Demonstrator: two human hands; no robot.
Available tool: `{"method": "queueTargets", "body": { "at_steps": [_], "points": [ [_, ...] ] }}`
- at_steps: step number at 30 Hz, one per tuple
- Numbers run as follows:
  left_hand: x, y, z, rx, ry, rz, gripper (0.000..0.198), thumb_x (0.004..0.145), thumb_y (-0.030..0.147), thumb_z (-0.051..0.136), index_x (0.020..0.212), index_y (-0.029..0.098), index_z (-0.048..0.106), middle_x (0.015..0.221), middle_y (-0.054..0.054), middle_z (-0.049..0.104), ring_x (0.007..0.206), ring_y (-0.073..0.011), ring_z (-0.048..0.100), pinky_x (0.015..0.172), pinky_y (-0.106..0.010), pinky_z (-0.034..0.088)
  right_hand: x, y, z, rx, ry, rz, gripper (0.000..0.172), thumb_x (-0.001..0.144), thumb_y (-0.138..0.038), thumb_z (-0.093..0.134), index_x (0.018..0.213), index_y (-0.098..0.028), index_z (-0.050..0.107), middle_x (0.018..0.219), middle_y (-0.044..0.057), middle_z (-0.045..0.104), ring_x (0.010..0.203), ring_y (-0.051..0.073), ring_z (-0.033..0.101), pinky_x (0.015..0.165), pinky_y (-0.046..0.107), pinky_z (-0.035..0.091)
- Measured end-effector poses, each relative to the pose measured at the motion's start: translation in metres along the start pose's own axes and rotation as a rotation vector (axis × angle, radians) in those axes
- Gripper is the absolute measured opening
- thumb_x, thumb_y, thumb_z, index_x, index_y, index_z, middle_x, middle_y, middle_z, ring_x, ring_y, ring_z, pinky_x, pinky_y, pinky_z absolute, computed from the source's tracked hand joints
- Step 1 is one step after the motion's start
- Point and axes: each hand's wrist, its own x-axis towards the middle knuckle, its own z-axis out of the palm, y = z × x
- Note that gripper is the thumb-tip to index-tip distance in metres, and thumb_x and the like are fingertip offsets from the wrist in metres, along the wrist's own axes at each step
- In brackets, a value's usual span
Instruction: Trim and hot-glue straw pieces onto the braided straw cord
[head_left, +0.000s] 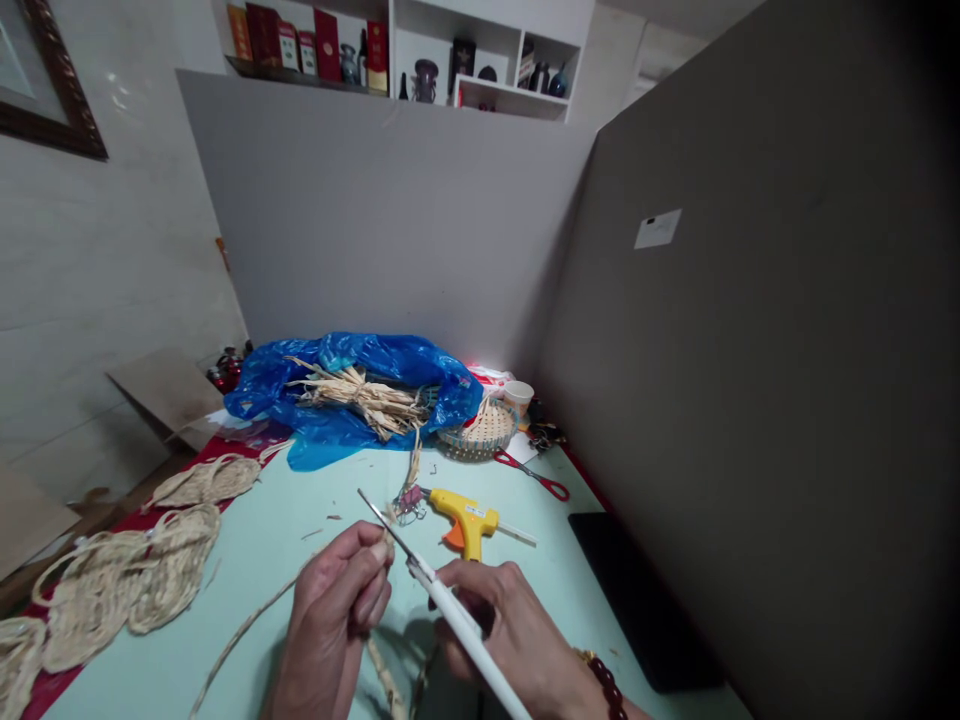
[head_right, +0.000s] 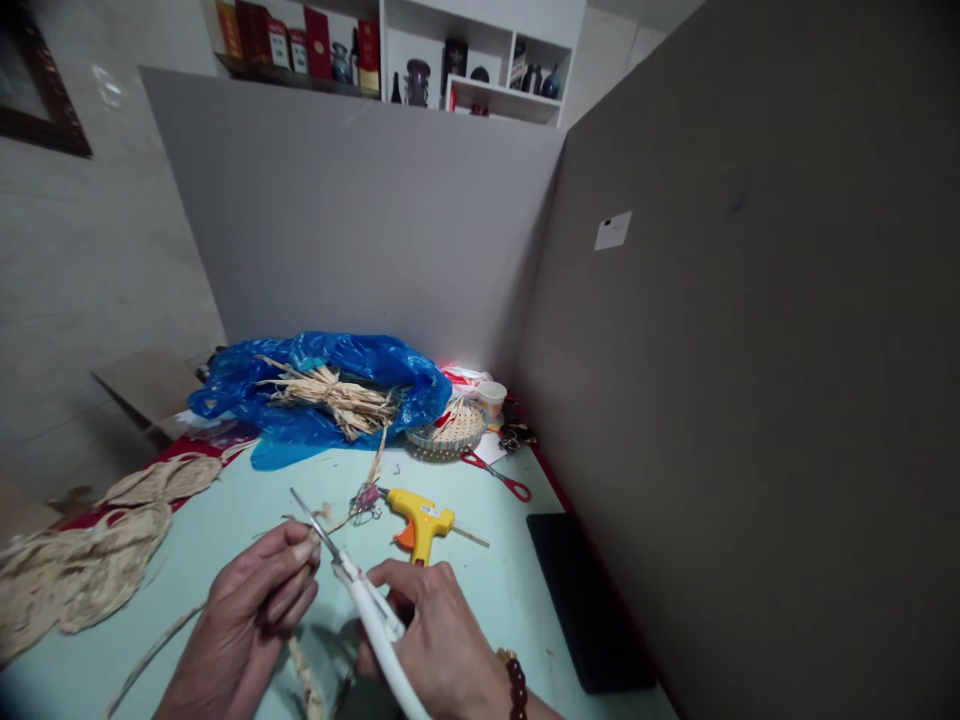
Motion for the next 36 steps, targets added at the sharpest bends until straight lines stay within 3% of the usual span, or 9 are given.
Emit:
{"method": "queueTargets", "body": {
  "at_steps": [5, 10, 16, 20, 23, 27, 30, 33, 36],
  "points": [
    [0.002, 0.005, -0.003, -0.036, 0.002, 0.040, 0.018, 0.070, 0.024, 0.082, 0.072, 0.014, 0.067, 0.052, 0.009, 0.041, 0.043, -0.0018, 0.025, 0.040, -0.015, 0.025, 0.002, 0.002, -0.003, -0.060, 0.004, -0.045, 0.016, 0.067, -0.012, 0.064, 0.082, -0.017, 0.068, 0.048, -0.009, 0.043, 0.046, 0.008, 0.033, 0.046, 0.020, 0.026],
    [0.008, 0.018, -0.009, -0.112, 0.094, 0.140, 0.013, 0.069, 0.022, 0.077, 0.072, 0.016, 0.067, 0.044, 0.010, 0.034, 0.041, -0.0030, 0.023, 0.039, -0.016, 0.025, 0.002, -0.001, -0.033, -0.032, 0.016, -0.167, 0.018, 0.074, -0.024, 0.066, 0.089, -0.015, 0.066, 0.057, -0.006, 0.047, 0.052, 0.009, 0.035, 0.050, 0.021, 0.031],
    [0.015, 0.025, -0.011, -0.101, 0.097, 0.120, 0.017, 0.071, 0.020, 0.077, 0.069, 0.015, 0.062, 0.050, 0.009, 0.038, 0.042, -0.0024, 0.024, 0.037, -0.014, 0.021, -0.006, -0.004, -0.070, 0.252, -0.298, -0.271, 0.038, 0.076, -0.050, 0.072, 0.084, -0.016, 0.059, 0.067, -0.003, 0.050, 0.056, 0.009, 0.040, 0.050, 0.020, 0.034],
    [0.015, 0.019, -0.007, -0.057, 0.035, 0.027, 0.020, 0.072, 0.023, 0.081, 0.079, 0.016, 0.064, 0.062, 0.004, 0.053, 0.043, -0.0013, 0.026, 0.037, -0.013, 0.024, -0.005, 0.005, -0.066, 0.559, -0.491, -0.127, 0.054, 0.076, -0.062, 0.069, 0.097, -0.014, 0.059, 0.069, 0.001, 0.059, 0.050, 0.011, 0.055, 0.047, 0.021, 0.046],
    [0.011, 0.014, -0.004, -0.048, -0.045, -0.062, 0.029, 0.067, 0.022, 0.084, 0.088, 0.015, 0.066, 0.071, 0.001, 0.059, 0.046, -0.0009, 0.025, 0.038, -0.012, 0.024, 0.000, 0.011, -0.058, 0.592, -0.601, -0.108, 0.063, 0.075, -0.068, 0.064, 0.103, -0.012, 0.062, 0.068, 0.002, 0.062, 0.049, 0.013, 0.057, 0.046, 0.023, 0.049],
    [0.002, 0.011, -0.001, -0.041, -0.153, -0.176, 0.046, 0.060, 0.022, 0.088, 0.102, 0.013, 0.070, 0.064, 0.004, 0.051, 0.045, -0.0011, 0.024, 0.038, -0.014, 0.022, 0.005, 0.010, -0.056, 0.416, -0.593, -0.178, 0.067, 0.077, -0.070, 0.061, 0.106, -0.010, 0.069, 0.074, 0.002, 0.060, 0.063, 0.014, 0.057, 0.056, 0.021, 0.047],
    [-0.002, 0.012, -0.002, -0.021, -0.219, -0.219, 0.044, 0.063, 0.023, 0.087, 0.103, 0.015, 0.072, 0.061, 0.006, 0.048, 0.043, -0.0002, 0.022, 0.039, -0.014, 0.020, 0.005, 0.007, -0.058, 0.391, -0.573, -0.193, 0.071, 0.073, -0.075, 0.062, 0.100, -0.011, 0.070, 0.077, 0.002, 0.059, 0.064, 0.012, 0.054, 0.058, 0.021, 0.046],
    [-0.001, 0.014, -0.002, 0.010, -0.245, -0.217, 0.033, 0.066, 0.022, 0.084, 0.097, 0.017, 0.073, 0.073, 0.004, 0.056, 0.042, 0.0024, 0.018, 0.039, -0.014, 0.016, 0.000, 0.006, -0.062, 0.380, -0.572, -0.115, 0.072, 0.072, -0.078, 0.060, 0.103, -0.014, 0.066, 0.075, 0.003, 0.061, 0.061, 0.014, 0.058, 0.055, 0.022, 0.048],
    [0.002, 0.015, -0.003, 0.036, -0.266, -0.221, 0.029, 0.068, 0.025, 0.083, 0.095, 0.016, 0.073, 0.079, -0.001, 0.063, 0.042, 0.0029, 0.019, 0.039, -0.016, 0.015, -0.003, 0.007, -0.071, 0.281, -0.483, -0.045, 0.089, 0.064, -0.091, 0.049, 0.108, -0.014, 0.060, 0.069, 0.003, 0.061, 0.051, 0.016, 0.060, 0.043, 0.026, 0.049]
  ]
}}
